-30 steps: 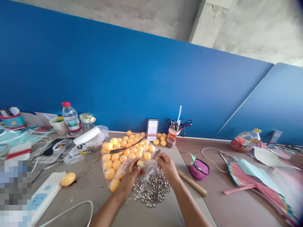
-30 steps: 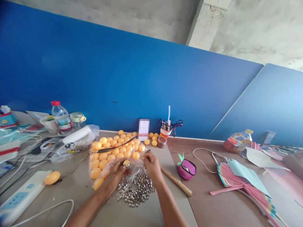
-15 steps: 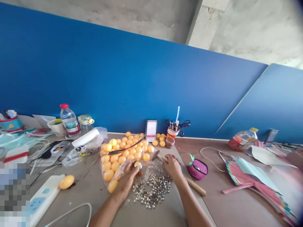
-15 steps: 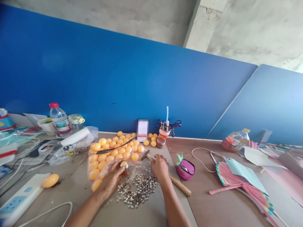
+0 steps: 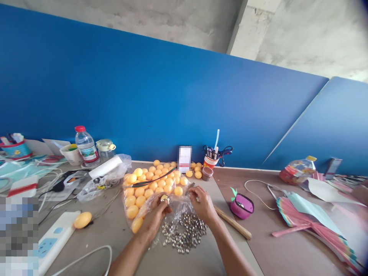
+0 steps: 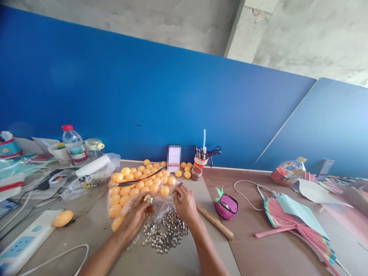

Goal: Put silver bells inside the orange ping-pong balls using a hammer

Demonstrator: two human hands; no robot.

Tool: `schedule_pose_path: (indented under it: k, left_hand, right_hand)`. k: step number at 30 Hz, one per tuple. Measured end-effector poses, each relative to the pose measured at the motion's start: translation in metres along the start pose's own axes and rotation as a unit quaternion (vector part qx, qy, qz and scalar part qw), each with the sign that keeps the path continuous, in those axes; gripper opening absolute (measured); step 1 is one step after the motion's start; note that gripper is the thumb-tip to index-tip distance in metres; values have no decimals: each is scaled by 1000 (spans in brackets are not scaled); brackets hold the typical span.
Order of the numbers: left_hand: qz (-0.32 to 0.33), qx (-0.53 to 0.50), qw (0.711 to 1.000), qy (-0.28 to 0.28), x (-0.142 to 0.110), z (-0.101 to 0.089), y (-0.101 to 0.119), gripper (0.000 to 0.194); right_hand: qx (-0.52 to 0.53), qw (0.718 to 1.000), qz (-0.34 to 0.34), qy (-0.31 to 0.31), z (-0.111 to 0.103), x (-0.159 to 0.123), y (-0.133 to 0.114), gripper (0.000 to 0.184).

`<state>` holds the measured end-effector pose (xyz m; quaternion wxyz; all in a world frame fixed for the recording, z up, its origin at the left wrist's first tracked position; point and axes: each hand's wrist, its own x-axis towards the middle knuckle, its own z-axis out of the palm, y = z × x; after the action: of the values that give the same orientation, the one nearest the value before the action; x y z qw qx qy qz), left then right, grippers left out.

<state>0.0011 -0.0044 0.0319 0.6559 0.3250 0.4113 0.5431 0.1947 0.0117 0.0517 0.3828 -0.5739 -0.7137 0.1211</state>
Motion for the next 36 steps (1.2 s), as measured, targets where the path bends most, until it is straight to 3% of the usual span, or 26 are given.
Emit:
schedule_pose_path:
  k: [8, 13, 19, 21, 24, 29, 31, 36]
  left_hand:
    - [21, 56, 998, -1, 6, -9, -9, 43]
    - [49, 72, 996, 10, 9, -9, -11, 41]
    - [54, 74, 995, 26, 8, -8, -11, 46]
    - [51, 67, 996, 38, 7, -7, -11, 49]
    - [37, 39, 998, 42, 7, -7, -13, 52]
    - [20, 13, 999, 28, 8, -9, -15, 50]
    - [29, 5, 999, 26, 8, -8, -14, 51]
    - [54, 38, 997, 46, 8, -7, -13, 50]
  right_hand:
    - [-37, 999, 19, 14, 3, 0, 10, 19]
    - [-103, 990, 84, 56, 4, 2, 26, 21]
    - [-21, 992, 78, 96, 2, 5, 29, 23]
    - [34, 996, 60, 61, -4, 5, 19, 21]
    - [79, 994, 14, -71, -13, 1, -1, 19]
    - [63, 950, -31, -304, -16, -8, -25, 20]
    - [24, 942, -35, -333, -13, -10, -28, 21]
    - [-70, 944, -39, -321, -8, -12, -31, 27]
